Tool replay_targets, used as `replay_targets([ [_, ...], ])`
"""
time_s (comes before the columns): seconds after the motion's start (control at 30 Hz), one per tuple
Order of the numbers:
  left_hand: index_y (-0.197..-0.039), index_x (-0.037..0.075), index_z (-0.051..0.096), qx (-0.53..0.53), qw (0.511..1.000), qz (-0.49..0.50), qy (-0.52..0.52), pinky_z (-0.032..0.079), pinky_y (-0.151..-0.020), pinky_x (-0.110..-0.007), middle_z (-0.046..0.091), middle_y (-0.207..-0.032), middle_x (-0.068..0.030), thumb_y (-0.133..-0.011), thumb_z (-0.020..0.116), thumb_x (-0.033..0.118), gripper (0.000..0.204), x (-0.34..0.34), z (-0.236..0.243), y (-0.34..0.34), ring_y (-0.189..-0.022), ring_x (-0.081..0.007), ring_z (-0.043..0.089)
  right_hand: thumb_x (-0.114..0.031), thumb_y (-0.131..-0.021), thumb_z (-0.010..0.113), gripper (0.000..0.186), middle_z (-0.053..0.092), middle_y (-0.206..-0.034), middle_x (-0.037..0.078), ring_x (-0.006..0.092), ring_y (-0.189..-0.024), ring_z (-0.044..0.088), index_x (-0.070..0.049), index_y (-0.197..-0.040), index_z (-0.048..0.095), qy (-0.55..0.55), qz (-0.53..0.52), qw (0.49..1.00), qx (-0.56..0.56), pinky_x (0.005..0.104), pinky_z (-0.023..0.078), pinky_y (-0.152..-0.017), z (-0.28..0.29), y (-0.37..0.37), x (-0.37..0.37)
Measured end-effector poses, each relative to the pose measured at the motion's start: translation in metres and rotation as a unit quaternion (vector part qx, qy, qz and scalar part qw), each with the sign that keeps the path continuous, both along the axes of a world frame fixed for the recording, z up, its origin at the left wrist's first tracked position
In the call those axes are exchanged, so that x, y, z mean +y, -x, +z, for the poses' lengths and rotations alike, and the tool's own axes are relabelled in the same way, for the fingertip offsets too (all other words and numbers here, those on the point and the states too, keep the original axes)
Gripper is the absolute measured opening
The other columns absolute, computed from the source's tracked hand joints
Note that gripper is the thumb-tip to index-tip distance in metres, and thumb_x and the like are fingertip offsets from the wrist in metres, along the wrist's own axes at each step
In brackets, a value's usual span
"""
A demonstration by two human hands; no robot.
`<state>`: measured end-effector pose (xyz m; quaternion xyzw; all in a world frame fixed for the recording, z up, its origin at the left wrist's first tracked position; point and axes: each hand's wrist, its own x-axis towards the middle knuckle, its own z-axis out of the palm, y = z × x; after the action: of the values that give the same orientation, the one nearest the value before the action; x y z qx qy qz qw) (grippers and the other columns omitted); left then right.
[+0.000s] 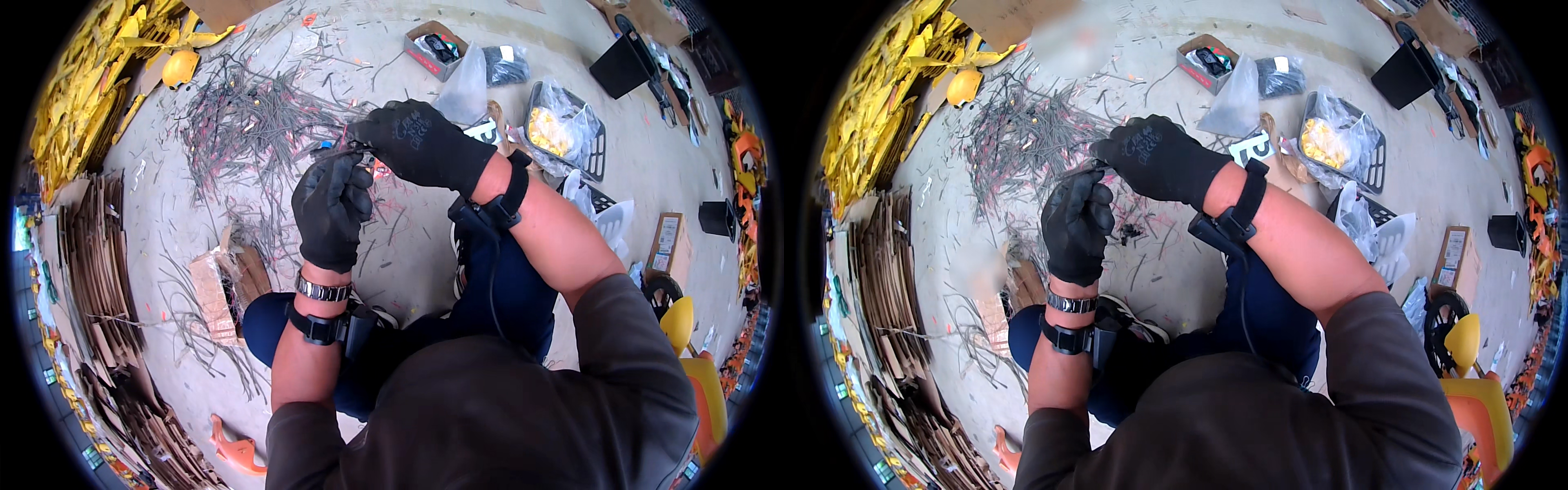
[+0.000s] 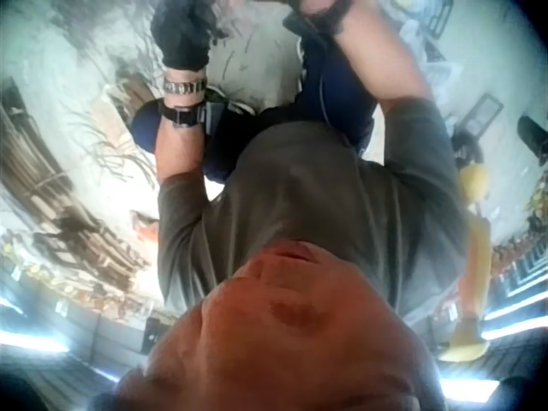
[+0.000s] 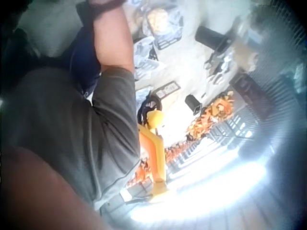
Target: The person strips wire insulation and crimps connectors onto multiple wires using a crimping tool while kneeling on the floor.
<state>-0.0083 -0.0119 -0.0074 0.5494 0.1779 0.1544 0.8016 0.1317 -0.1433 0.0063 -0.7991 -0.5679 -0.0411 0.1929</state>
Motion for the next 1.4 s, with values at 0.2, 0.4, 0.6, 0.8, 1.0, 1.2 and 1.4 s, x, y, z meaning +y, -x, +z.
replay_targets([
  [0.2, -0.106, -0.002, 0.066, 0.000, 1.000, 0.016, -0.006, 0.042, -0.046, -0.023, 0.067, -0.078, -0.0078, -0.102, 0.055, 0.020, 0.024, -0.003, 0.000, 0.001, -0.052, -0.0094, 0.055, -0.007, -0.083, 0.061, 0.031, 0.068, -0.103, 0.014, 0.0330, -0.097, 0.066, -0.006, -0.114, 0.063, -0.039, 0.013, 0.997, -0.063, 0.0425, 0.052, -0.085, 0.003, 0.004, 0.000],
  [0.4, -0.109, -0.004, 0.066, 0.043, 0.999, -0.019, 0.006, 0.042, -0.047, -0.023, 0.066, -0.076, -0.0087, -0.099, 0.059, 0.023, 0.029, -0.004, 0.014, 0.007, -0.052, -0.0113, 0.056, -0.009, -0.082, 0.061, 0.033, 0.066, -0.108, 0.012, 0.0299, -0.100, 0.063, -0.008, -0.115, 0.063, -0.069, 0.018, 0.991, -0.112, 0.0419, 0.049, -0.092, 0.010, 0.008, 0.001],
  [0.6, -0.110, -0.005, 0.066, 0.029, 0.997, -0.064, 0.016, 0.042, -0.047, -0.024, 0.066, -0.077, -0.0088, -0.099, 0.059, 0.025, 0.033, -0.006, 0.029, 0.012, -0.053, -0.0121, 0.057, -0.008, -0.082, 0.061, 0.045, 0.065, -0.113, 0.010, 0.0282, -0.105, 0.062, -0.011, -0.128, 0.062, -0.063, 0.014, 0.989, -0.136, 0.0417, 0.048, -0.095, 0.019, 0.011, -0.003],
  [0.8, -0.108, -0.005, 0.068, 0.033, 0.996, -0.085, 0.013, 0.042, -0.047, -0.024, 0.065, -0.074, -0.0080, -0.099, 0.058, 0.025, 0.032, -0.003, 0.042, 0.014, -0.051, -0.0129, 0.057, -0.009, -0.079, 0.063, 0.043, 0.066, -0.113, 0.009, 0.0281, -0.106, 0.062, -0.012, -0.122, 0.066, -0.101, 0.016, 0.988, -0.112, 0.0412, 0.050, -0.094, 0.024, 0.015, -0.002],
  [1.0, -0.106, -0.004, 0.069, 0.033, 0.995, -0.084, 0.029, 0.042, -0.046, -0.024, 0.065, -0.072, -0.0075, -0.098, 0.062, 0.022, 0.028, 0.000, 0.043, 0.013, -0.050, -0.0123, 0.055, -0.010, -0.080, 0.063, 0.042, 0.066, -0.111, 0.009, 0.0277, -0.103, 0.063, -0.012, -0.121, 0.065, -0.104, 0.028, 0.989, -0.102, 0.0405, 0.050, -0.092, 0.026, 0.012, -0.001],
  [1.2, -0.106, -0.004, 0.069, 0.037, 0.994, -0.094, 0.043, 0.040, -0.046, -0.024, 0.063, -0.070, -0.0072, -0.098, 0.061, 0.023, 0.029, 0.004, 0.042, 0.012, -0.048, -0.0116, 0.053, -0.012, -0.081, 0.061, 0.040, 0.065, -0.106, 0.007, 0.0263, -0.097, 0.063, -0.014, -0.121, 0.066, -0.089, 0.033, 0.991, -0.094, 0.0398, 0.051, -0.089, 0.025, 0.009, -0.002],
  [1.4, -0.103, -0.003, 0.070, 0.040, 0.997, -0.061, 0.028, 0.039, -0.045, -0.024, 0.063, -0.068, -0.0058, -0.097, 0.063, 0.022, 0.027, 0.000, 0.041, 0.011, -0.047, -0.0107, 0.051, -0.009, -0.072, 0.070, 0.043, 0.066, -0.098, 0.007, 0.0262, -0.090, 0.065, -0.013, -0.115, 0.067, -0.054, 0.021, 0.995, -0.081, 0.0379, 0.054, -0.077, 0.029, 0.009, -0.004],
])
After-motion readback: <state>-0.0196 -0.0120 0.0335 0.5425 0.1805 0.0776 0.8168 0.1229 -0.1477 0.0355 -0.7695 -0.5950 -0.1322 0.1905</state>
